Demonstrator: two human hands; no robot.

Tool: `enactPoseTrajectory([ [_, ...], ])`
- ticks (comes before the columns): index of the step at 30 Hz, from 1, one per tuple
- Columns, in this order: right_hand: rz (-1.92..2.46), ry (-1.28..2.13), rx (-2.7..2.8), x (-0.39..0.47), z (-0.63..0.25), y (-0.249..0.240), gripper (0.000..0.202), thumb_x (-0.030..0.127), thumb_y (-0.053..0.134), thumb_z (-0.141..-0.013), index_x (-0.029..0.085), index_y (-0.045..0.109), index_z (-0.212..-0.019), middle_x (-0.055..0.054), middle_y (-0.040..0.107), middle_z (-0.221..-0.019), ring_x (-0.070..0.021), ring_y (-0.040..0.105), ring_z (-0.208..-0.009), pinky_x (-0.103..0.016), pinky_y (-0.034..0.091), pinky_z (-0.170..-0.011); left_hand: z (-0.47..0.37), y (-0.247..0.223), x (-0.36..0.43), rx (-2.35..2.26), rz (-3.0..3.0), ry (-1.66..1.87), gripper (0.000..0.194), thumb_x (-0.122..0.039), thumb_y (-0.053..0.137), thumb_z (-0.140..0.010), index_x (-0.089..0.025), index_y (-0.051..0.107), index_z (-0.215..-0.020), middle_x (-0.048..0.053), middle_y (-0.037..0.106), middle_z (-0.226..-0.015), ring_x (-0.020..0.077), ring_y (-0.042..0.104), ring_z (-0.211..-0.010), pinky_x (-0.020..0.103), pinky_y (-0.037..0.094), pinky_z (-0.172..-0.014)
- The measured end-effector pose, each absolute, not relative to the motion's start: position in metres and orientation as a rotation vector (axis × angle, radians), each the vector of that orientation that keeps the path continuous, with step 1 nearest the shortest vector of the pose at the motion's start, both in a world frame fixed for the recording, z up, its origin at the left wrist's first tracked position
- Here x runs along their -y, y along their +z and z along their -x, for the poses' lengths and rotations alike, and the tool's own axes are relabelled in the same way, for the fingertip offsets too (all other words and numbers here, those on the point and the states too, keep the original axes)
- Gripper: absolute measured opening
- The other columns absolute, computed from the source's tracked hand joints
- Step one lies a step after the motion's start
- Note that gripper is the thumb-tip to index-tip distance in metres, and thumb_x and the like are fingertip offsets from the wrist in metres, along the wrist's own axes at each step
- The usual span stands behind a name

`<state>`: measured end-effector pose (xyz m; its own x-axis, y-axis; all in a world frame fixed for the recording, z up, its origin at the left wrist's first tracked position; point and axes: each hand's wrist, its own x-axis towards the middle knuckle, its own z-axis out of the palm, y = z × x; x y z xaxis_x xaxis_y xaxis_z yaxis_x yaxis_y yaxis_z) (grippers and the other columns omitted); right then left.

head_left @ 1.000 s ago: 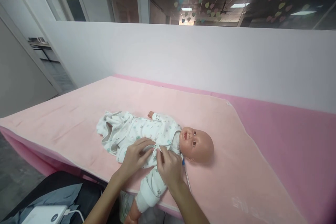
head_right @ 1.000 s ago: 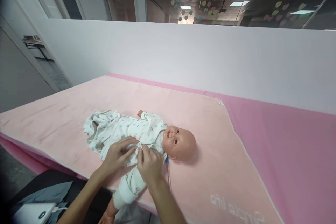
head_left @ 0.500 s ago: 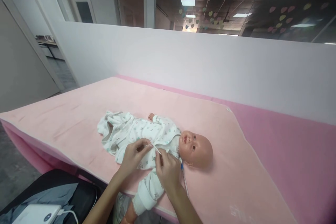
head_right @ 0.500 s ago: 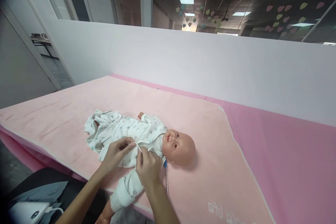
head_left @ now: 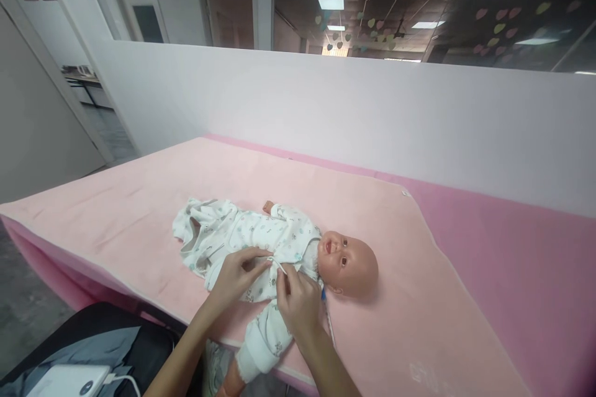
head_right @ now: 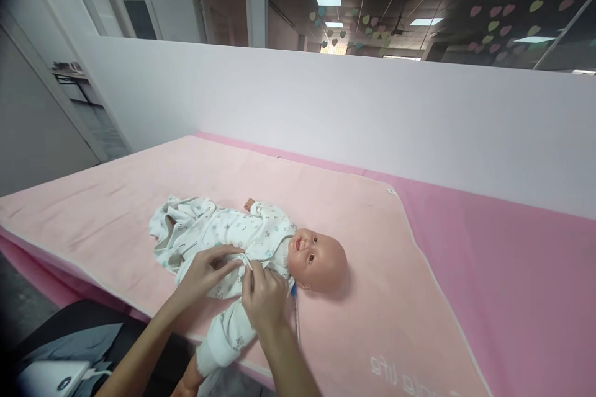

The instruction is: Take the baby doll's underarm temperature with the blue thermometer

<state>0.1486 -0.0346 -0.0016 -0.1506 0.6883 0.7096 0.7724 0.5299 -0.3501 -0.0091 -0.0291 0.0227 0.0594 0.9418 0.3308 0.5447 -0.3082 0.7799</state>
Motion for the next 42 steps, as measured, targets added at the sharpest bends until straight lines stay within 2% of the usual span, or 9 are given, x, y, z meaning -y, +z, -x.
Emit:
enactPoseTrajectory([
  [4,1.17,-0.097,1.87,0.035,-0.149,0.0,0.024,0.025,0.041,-0.087,0.018,0.064,-0.085,0.0,0.055,-0.051,-0.0111,0.047,-0.046,-0.023,0.025,-0.047,0.008,0.018,0.025,-1.461,-1.828,1.25,0.024,-0.039,0.054,-0.08,-0.019,0.066,-0.083,0.005,0.068,-0.086,0.0168,0.061,-0.073,0.025,0.047,-0.061],
  [9,1.13,-0.05,1.859,0.035,-0.151,-0.001,0.026,0.024,0.04,-0.087,0.017,0.063,-0.08,0.0,0.054,-0.05,-0.0106,0.048,-0.045,-0.022,0.026,-0.047,0.0,0.024,0.032,-1.578,-1.924,1.29,0.023,-0.037,0.05,-0.082,-0.02,0.065,-0.084,0.004,0.066,-0.085,0.017,0.06,-0.075,0.026,0.048,-0.064],
  [13,1.113,-0.009,1.838,0.035,-0.152,-0.004,0.025,0.023,0.039,-0.088,0.016,0.063,-0.083,0.0,0.056,-0.051,-0.0105,0.049,-0.045,-0.022,0.028,-0.046,0.016,0.026,0.037,-1.718,-2.115,1.181,0.023,-0.038,0.05,-0.081,-0.022,0.065,-0.089,0.005,0.064,-0.094,0.0195,0.06,-0.084,0.029,0.048,-0.07],
  [20,1.129,0.009,1.822,0.034,-0.151,-0.004,0.025,0.024,0.039,-0.088,0.016,0.062,-0.083,0.0,0.056,-0.05,-0.0111,0.05,-0.044,-0.022,0.028,-0.046,0.049,0.017,0.038,-1.849,-2.263,0.984,0.024,-0.036,0.045,-0.085,-0.023,0.064,-0.09,0.004,0.065,-0.095,0.0209,0.06,-0.087,0.032,0.045,-0.075],
  [24,1.114,0.04,1.817,0.034,-0.151,-0.005,0.024,0.024,0.039,-0.088,0.017,0.061,-0.082,0.0,0.057,-0.052,-0.0109,0.051,-0.045,-0.022,0.028,-0.046,0.048,0.012,0.04,-1.856,-2.334,1.004,0.022,-0.034,0.041,-0.086,-0.023,0.06,-0.09,0.003,0.066,-0.088,0.0202,0.059,-0.085,0.032,0.043,-0.076],
  [31,1.136,0.018,1.83,0.034,-0.152,-0.004,0.024,0.023,0.039,-0.088,0.017,0.06,-0.078,0.001,0.052,-0.048,-0.0104,0.047,-0.042,-0.022,0.025,-0.044,0.048,0.015,0.043,-2.055,-2.36,1.15,0.02,-0.035,0.044,-0.086,-0.022,0.06,-0.084,0.002,0.063,-0.075,0.0173,0.053,-0.068,0.029,0.039,-0.067],
  [36,1.143,-0.017,1.831,0.034,-0.151,-0.003,0.023,0.023,0.039,-0.088,0.017,0.06,-0.079,0.002,0.052,-0.047,-0.0104,0.047,-0.041,-0.023,0.024,-0.044,0.045,0.015,0.037,-2.063,-2.471,1.078,0.02,-0.032,0.04,-0.089,-0.021,0.056,-0.086,0.004,0.062,-0.081,0.0197,0.053,-0.076,0.031,0.038,-0.07],
  [42,1.124,-0.075,1.833,0.033,-0.151,-0.002,0.024,0.024,0.038,-0.088,0.017,0.06,-0.08,0.001,0.052,-0.048,-0.0099,0.047,-0.041,-0.022,0.025,-0.043,0.045,0.007,0.031,-2.077,-2.494,0.982,0.025,-0.037,0.037,-0.09,-0.019,0.052,-0.081,0.005,0.059,-0.077,0.0202,0.052,-0.074,0.032,0.037,-0.069],
])
